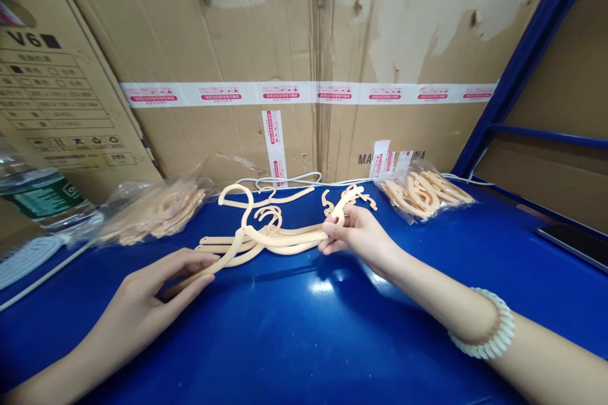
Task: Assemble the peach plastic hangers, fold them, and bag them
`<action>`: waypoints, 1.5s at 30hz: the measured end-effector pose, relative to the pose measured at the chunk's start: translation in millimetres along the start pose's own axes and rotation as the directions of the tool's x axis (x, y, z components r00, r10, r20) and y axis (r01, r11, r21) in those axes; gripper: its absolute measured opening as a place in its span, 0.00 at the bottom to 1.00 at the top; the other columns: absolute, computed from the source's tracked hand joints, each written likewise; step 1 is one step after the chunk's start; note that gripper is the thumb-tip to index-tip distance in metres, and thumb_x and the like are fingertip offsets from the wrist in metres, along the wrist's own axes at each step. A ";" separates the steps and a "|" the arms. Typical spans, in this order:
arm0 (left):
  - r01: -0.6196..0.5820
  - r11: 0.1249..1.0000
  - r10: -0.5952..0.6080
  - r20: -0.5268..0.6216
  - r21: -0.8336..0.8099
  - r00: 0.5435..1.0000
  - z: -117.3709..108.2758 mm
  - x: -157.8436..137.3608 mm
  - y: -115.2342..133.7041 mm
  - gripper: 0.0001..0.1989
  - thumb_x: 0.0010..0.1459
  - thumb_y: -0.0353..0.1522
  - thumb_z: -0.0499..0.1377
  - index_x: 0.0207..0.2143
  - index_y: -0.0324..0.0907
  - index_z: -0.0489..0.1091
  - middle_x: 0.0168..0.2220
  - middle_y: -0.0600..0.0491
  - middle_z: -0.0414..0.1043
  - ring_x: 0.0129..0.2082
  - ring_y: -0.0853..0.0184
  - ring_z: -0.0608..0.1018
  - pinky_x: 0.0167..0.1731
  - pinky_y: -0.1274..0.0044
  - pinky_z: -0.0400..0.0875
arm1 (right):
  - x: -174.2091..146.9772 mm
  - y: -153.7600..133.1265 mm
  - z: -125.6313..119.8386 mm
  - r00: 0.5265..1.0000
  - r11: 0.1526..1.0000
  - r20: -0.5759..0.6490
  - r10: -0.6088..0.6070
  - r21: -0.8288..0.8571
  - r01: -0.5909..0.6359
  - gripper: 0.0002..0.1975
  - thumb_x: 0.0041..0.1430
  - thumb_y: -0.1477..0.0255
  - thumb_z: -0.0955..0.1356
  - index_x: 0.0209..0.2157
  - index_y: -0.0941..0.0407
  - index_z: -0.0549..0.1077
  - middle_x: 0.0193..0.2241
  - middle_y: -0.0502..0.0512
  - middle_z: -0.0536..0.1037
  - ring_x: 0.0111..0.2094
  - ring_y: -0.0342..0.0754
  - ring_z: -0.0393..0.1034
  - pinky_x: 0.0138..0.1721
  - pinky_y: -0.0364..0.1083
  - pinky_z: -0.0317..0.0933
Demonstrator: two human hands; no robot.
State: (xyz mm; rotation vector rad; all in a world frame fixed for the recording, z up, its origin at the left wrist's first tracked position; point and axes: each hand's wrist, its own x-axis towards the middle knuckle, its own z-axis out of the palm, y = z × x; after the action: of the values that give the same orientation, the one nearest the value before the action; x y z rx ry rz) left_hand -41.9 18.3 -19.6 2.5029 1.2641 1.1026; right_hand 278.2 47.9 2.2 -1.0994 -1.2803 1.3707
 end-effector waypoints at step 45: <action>-0.142 0.979 0.132 0.080 0.148 0.988 -4.8 1.4 -9.2 0.09 0.63 0.29 0.53 0.37 0.45 0.74 0.38 0.52 0.77 0.39 0.65 0.78 0.40 0.73 0.74 | 19.9 -23.8 -76.4 0.926 0.158 0.374 -0.054 -0.912 0.378 0.03 0.51 0.75 0.68 0.27 0.56 0.75 0.27 0.53 0.76 0.29 0.48 0.70 0.31 0.46 0.60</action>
State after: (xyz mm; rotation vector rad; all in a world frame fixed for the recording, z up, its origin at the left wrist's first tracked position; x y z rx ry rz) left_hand -50.5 24.3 -19.1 2.7533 1.2176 0.9688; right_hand 351.4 80.7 21.4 -1.4472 -2.5973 0.2369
